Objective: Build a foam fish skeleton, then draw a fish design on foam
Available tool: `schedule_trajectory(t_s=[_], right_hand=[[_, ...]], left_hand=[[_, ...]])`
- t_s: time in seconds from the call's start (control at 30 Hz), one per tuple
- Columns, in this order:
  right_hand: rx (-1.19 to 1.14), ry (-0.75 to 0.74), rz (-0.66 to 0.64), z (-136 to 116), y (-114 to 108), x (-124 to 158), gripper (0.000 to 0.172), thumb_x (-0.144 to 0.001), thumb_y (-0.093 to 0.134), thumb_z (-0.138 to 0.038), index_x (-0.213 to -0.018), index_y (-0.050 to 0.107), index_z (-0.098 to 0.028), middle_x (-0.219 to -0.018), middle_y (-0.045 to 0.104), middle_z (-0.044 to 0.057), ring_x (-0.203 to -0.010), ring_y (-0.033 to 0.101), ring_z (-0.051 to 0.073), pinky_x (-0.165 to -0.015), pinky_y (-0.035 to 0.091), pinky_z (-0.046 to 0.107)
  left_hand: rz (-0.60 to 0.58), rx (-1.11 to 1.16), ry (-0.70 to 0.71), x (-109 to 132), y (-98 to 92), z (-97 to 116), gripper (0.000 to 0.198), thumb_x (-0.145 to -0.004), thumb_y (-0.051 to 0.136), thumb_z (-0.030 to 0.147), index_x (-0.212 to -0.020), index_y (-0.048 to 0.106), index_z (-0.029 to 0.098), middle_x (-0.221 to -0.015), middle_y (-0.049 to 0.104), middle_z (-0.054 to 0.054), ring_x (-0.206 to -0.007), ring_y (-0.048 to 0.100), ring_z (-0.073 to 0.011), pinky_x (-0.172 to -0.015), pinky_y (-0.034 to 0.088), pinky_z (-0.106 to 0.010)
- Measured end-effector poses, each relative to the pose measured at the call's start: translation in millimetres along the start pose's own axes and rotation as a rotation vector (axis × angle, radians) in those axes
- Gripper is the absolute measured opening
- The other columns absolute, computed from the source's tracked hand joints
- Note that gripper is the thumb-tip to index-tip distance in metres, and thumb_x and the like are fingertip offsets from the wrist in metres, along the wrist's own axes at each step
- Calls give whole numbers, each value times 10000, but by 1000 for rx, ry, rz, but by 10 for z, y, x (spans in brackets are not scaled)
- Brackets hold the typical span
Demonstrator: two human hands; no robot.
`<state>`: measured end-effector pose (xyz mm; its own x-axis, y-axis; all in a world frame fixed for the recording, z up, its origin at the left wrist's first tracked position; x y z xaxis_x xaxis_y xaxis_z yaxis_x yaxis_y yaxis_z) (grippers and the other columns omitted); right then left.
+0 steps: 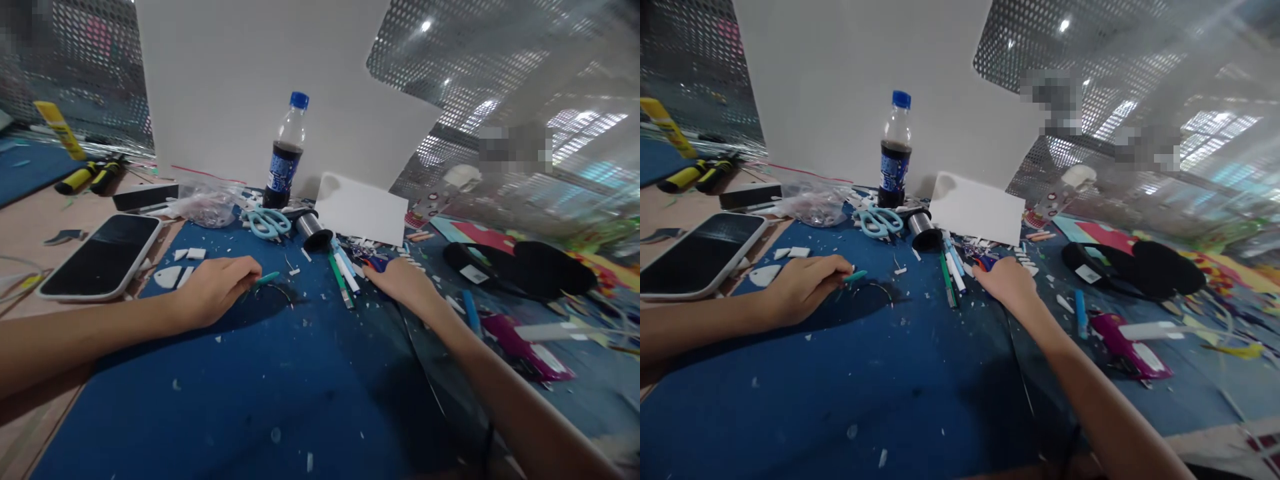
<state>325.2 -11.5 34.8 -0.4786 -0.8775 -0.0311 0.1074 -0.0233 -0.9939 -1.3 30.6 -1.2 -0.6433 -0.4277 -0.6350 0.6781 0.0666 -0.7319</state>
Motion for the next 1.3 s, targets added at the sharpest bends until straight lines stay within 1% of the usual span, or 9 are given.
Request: schedule_trajectory(t_s=[0.13,0.27,0.43,0.53,0.63,0.73,0.93,1.03,1.3], right_hand=[[-54,49,-72,-31,24,-18,450,-782,497,-458,-779,709,-61,-849,693,264,-814,665,349,-658,459,381],[-135,101,-41,17,-45,-6,378,-788,489,-403,-706,693,-94,-723,688,216,-748,661,327,-613,441,361],[-259,118,54,22,-272,144,392,-826,444,-459,-561,558,-193,-504,558,86,-572,592,267,-542,387,337],[-324,53,108,-144,-396,336,462,-753,529,-634,-540,449,-232,-498,513,29,-511,519,208,-527,360,320],[-440,-111,148,-404,-433,507,440,-741,581,-597,-547,434,-230,-491,500,5,-474,472,169,-506,339,304],[-549,-229,125,-651,-353,571,397,-782,549,-575,-629,476,-217,-563,547,21,-519,509,176,-506,354,294],[-590,-264,297,-930,-87,553,321,-761,581,-504,-775,463,-206,-737,581,71,-664,556,225,-576,410,331],[-625,-295,248,-969,58,581,338,-727,611,-500,-804,469,-204,-754,597,77,-669,577,235,-572,429,340],[-543,-367,363,-923,223,640,308,-710,587,-463,-827,467,-204,-722,569,81,-650,566,244,-556,423,343]], left_hand=[[9,-12,9,-3,-13,-2,201,-924,352,160,-826,525,181,-628,633,8,-510,573,-106,-472,403,-197],[34,-29,-1,-6,-20,-6,198,-935,334,154,-841,506,182,-608,620,20,-481,564,-93,-470,414,-187],[49,-103,16,-38,-62,14,186,-939,330,136,-844,484,176,-593,613,21,-449,537,-88,-439,382,-181],[56,-171,73,-67,-103,2,218,-950,328,156,-819,501,176,-601,622,7,-471,539,-97,-454,376,-197],[79,-239,183,-79,-129,-34,259,-954,354,207,-750,513,183,-600,618,-3,-515,551,-115,-505,391,-230],[134,-306,247,-66,-145,-63,267,-949,357,188,-730,511,183,-594,606,-4,-516,533,-118,-521,389,-244],[155,-330,168,-30,-181,-63,236,-933,355,165,-741,492,180,-608,616,-7,-491,506,-116,-507,395,-242],[116,-312,151,-31,-189,-62,224,-922,364,157,-741,493,182,-619,623,-5,-493,513,-116,-510,405,-239],[94,-306,114,-65,-178,-58,209,-920,380,161,-741,484,189,-616,602,10,-482,487,-108,-504,401,-223]])
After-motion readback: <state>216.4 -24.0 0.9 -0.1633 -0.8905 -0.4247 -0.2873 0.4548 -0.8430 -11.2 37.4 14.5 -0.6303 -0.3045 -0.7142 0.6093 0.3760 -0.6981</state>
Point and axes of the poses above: each hand's wrist, its own x-axis away from the middle knuckle, its own y-axis out of the palm, z = x × y, the point moved 2 cm from there along -x, towards the middle knuckle
